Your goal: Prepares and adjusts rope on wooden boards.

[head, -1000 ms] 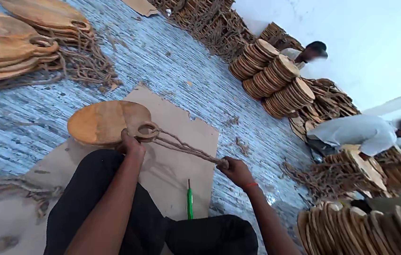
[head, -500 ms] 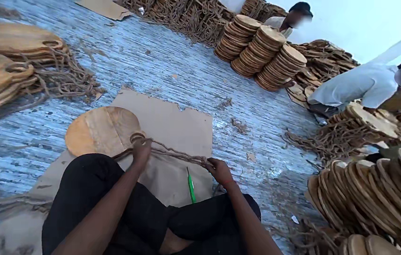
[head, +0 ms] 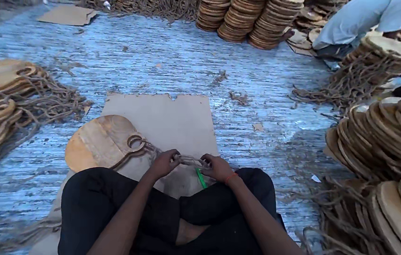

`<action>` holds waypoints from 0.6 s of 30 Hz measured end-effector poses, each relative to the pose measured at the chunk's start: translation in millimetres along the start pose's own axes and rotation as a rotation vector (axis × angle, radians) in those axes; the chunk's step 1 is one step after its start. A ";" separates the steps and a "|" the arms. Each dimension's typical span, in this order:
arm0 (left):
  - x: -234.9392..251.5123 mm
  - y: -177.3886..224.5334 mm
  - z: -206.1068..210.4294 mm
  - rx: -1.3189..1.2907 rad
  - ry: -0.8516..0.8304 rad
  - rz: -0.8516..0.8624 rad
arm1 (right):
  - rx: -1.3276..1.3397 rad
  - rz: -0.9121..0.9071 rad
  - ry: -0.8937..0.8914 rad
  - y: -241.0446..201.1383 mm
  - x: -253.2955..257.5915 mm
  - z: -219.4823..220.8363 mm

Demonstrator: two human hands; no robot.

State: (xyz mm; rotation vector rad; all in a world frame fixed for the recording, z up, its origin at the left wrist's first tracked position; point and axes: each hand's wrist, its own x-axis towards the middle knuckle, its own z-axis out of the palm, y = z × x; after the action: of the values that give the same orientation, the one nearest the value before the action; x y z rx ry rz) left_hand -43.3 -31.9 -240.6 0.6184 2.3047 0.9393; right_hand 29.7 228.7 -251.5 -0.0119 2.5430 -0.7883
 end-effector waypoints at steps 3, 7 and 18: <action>9.1 -3.5 8.0 -0.186 0.108 -0.028 | -0.047 -0.003 -0.139 -11.8 -4.1 8.2; 11.0 3.7 14.0 -0.361 0.197 0.020 | -0.011 -0.002 -0.157 -21.8 -8.9 18.4; 3.1 13.3 24.6 -0.525 0.030 0.122 | 0.241 -0.312 0.441 -20.2 0.0 26.4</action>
State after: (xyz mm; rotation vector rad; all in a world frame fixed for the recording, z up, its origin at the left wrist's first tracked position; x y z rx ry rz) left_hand -26.9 -9.8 -246.3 0.5193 1.9362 1.5452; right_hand 38.8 197.8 -259.7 -0.1788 2.8747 -1.3441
